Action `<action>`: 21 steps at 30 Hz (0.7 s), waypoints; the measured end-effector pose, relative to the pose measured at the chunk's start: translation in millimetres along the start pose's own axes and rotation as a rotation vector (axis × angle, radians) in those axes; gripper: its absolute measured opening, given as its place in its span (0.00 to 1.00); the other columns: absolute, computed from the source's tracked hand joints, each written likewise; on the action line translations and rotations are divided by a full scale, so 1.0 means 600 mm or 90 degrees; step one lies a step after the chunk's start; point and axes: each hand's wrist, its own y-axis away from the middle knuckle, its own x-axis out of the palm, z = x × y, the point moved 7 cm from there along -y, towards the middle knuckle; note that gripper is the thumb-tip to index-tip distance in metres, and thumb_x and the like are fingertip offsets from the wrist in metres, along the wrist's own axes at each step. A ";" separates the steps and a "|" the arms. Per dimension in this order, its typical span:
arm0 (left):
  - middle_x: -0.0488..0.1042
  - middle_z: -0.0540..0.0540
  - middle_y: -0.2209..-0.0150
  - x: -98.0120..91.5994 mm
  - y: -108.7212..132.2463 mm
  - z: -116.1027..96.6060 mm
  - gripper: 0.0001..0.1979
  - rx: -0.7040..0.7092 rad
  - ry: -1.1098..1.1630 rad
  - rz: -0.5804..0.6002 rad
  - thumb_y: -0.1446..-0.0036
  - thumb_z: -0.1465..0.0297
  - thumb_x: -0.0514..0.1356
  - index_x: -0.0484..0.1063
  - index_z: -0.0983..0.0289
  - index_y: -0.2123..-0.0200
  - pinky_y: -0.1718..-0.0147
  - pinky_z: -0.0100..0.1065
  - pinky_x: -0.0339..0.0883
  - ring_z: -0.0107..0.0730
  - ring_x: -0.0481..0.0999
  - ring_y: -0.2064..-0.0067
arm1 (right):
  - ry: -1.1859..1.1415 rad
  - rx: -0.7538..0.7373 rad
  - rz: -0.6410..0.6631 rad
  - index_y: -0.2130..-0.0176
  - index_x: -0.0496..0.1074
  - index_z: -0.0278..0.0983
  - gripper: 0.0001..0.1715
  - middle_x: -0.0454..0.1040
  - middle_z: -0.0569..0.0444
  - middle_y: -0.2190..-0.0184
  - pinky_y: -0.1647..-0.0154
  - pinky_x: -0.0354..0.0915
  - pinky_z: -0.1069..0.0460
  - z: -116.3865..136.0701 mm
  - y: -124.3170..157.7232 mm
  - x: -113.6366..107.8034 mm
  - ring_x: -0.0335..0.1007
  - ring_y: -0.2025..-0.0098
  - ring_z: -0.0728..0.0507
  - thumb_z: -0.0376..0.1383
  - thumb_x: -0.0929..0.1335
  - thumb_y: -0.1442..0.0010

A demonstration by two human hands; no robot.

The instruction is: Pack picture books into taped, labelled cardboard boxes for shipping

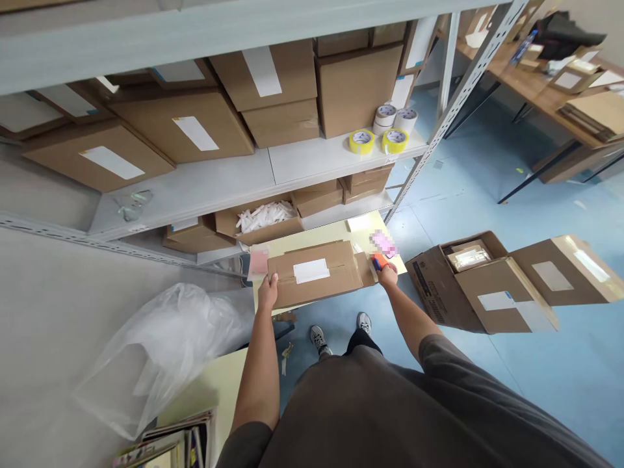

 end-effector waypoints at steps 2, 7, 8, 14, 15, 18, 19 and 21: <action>0.81 0.65 0.41 0.001 0.001 0.002 0.26 -0.002 0.016 0.000 0.25 0.51 0.51 0.76 0.61 0.39 0.39 0.48 0.70 0.56 0.77 0.37 | 0.012 0.009 -0.001 0.41 0.76 0.29 0.29 0.79 0.29 0.45 0.47 0.70 0.44 -0.003 -0.003 -0.002 0.77 0.41 0.29 0.46 0.72 0.33; 0.81 0.66 0.41 0.002 0.006 -0.007 0.26 0.007 0.053 0.009 0.26 0.51 0.51 0.77 0.62 0.41 0.37 0.47 0.68 0.55 0.76 0.35 | -0.072 -0.004 -0.077 0.48 0.80 0.31 0.28 0.81 0.30 0.49 0.44 0.70 0.40 0.027 0.029 -0.039 0.78 0.43 0.27 0.51 0.68 0.31; 0.81 0.67 0.41 0.002 0.009 -0.010 0.26 0.004 0.055 0.013 0.26 0.51 0.51 0.76 0.63 0.40 0.37 0.48 0.68 0.55 0.76 0.35 | -0.133 -0.044 -0.062 0.49 0.81 0.33 0.30 0.82 0.33 0.50 0.43 0.70 0.41 0.049 0.043 -0.040 0.78 0.43 0.28 0.54 0.65 0.29; 0.76 0.69 0.35 -0.004 0.032 -0.027 0.28 -0.019 0.100 0.023 0.25 0.53 0.50 0.73 0.66 0.37 0.35 0.47 0.66 0.54 0.74 0.32 | -0.379 -0.226 0.116 0.33 0.72 0.39 0.42 0.79 0.44 0.38 0.34 0.67 0.44 0.203 0.155 -0.022 0.72 0.35 0.35 0.61 0.65 0.33; 0.76 0.69 0.35 -0.009 0.037 -0.032 0.28 -0.016 0.108 0.022 0.25 0.53 0.49 0.73 0.66 0.37 0.35 0.47 0.66 0.54 0.74 0.32 | -0.376 -0.224 0.113 0.32 0.71 0.37 0.44 0.77 0.42 0.37 0.33 0.66 0.44 0.215 0.168 -0.026 0.72 0.34 0.34 0.61 0.67 0.34; 0.78 0.69 0.37 -0.037 0.055 -0.051 0.29 0.016 0.126 0.011 0.26 0.51 0.50 0.76 0.65 0.39 0.35 0.48 0.66 0.56 0.74 0.33 | -0.371 -0.234 0.101 0.33 0.71 0.36 0.43 0.77 0.40 0.36 0.32 0.65 0.42 0.228 0.194 -0.054 0.72 0.34 0.32 0.59 0.69 0.35; 0.79 0.69 0.38 -0.050 0.062 -0.059 0.29 0.032 0.129 0.007 0.26 0.49 0.51 0.77 0.64 0.40 0.36 0.48 0.66 0.57 0.75 0.33 | -0.376 -0.244 0.097 0.34 0.72 0.36 0.41 0.77 0.40 0.36 0.32 0.66 0.42 0.227 0.200 -0.067 0.72 0.35 0.32 0.59 0.69 0.35; 0.80 0.69 0.39 -0.077 0.076 -0.075 0.30 0.057 0.135 -0.004 0.28 0.46 0.52 0.78 0.63 0.41 0.37 0.48 0.67 0.59 0.75 0.34 | -0.399 -0.276 0.087 0.37 0.74 0.37 0.38 0.79 0.40 0.39 0.34 0.68 0.40 0.224 0.211 -0.099 0.74 0.37 0.31 0.58 0.69 0.35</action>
